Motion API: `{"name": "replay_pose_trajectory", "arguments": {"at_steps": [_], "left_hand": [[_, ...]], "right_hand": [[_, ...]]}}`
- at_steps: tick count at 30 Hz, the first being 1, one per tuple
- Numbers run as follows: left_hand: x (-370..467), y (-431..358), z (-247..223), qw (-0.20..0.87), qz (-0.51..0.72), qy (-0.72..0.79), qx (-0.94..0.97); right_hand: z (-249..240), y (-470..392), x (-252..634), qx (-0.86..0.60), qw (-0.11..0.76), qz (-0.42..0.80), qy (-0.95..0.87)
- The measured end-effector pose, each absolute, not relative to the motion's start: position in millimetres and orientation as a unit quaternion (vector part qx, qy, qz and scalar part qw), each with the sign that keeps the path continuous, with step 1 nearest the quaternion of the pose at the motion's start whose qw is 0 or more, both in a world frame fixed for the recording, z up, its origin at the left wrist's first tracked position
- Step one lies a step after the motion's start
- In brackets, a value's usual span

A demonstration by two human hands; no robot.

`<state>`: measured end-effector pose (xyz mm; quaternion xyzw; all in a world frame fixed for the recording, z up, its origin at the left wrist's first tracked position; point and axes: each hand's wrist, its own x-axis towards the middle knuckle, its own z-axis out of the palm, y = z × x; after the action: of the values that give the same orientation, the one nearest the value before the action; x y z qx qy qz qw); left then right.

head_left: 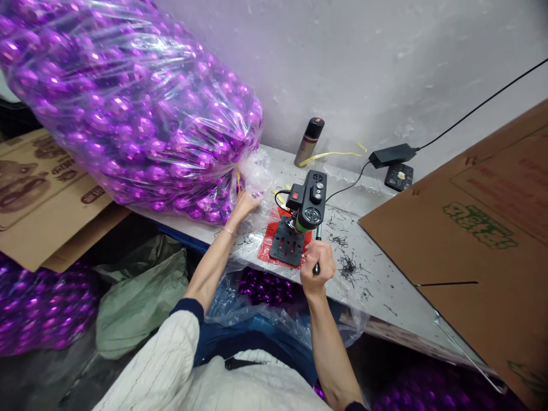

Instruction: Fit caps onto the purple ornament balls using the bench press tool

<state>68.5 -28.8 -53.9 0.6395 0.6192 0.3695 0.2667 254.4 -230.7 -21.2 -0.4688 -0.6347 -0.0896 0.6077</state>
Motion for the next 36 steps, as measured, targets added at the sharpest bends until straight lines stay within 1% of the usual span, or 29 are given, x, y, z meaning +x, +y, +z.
{"name": "replay_pose_trajectory", "arguments": {"at_steps": [2, 5, 7, 12, 15, 18, 22, 24, 27, 31, 36], "left_hand": [[60, -56, -50, 0.371, 0.423, 0.591, 0.577], [49, -109, -49, 0.577, 0.519, 0.479, 0.410], [47, -143, -51, 0.665, 0.532, 0.410, 0.326], [63, -191, -63, 0.791, 0.489, 0.318, 0.186], [78, -199, -70, 0.829, 0.459, 0.287, 0.140], [90, -200, -76, 0.818, 0.456, 0.311, 0.161], [98, -200, -87, 0.768, 0.451, 0.384, 0.244], [101, -199, -91, 0.712, 0.463, 0.438, 0.294], [107, -194, -95, 0.592, 0.479, 0.498, 0.415], [117, -184, -96, 0.445, 0.440, 0.506, 0.593], [129, -171, -96, 0.335, 0.378, 0.503, 0.701]], "right_hand": [[-20, -231, 255, -0.469, 0.605, -0.090, -0.637], [-17, -231, 255, -0.471, 0.605, -0.093, -0.636], [-16, -230, 256, -0.472, 0.605, -0.094, -0.635], [-15, -230, 256, -0.474, 0.602, -0.096, -0.635], [-14, -230, 256, -0.474, 0.599, -0.099, -0.638], [-13, -231, 256, -0.473, 0.596, -0.098, -0.641], [-12, -231, 257, -0.479, 0.589, -0.097, -0.644], [-9, -231, 257, -0.483, 0.586, -0.098, -0.643], [0, -229, 259, -0.491, 0.585, -0.093, -0.639], [16, -224, 261, -0.510, 0.584, -0.083, -0.626], [25, -222, 261, -0.522, 0.573, -0.084, -0.626]]}}
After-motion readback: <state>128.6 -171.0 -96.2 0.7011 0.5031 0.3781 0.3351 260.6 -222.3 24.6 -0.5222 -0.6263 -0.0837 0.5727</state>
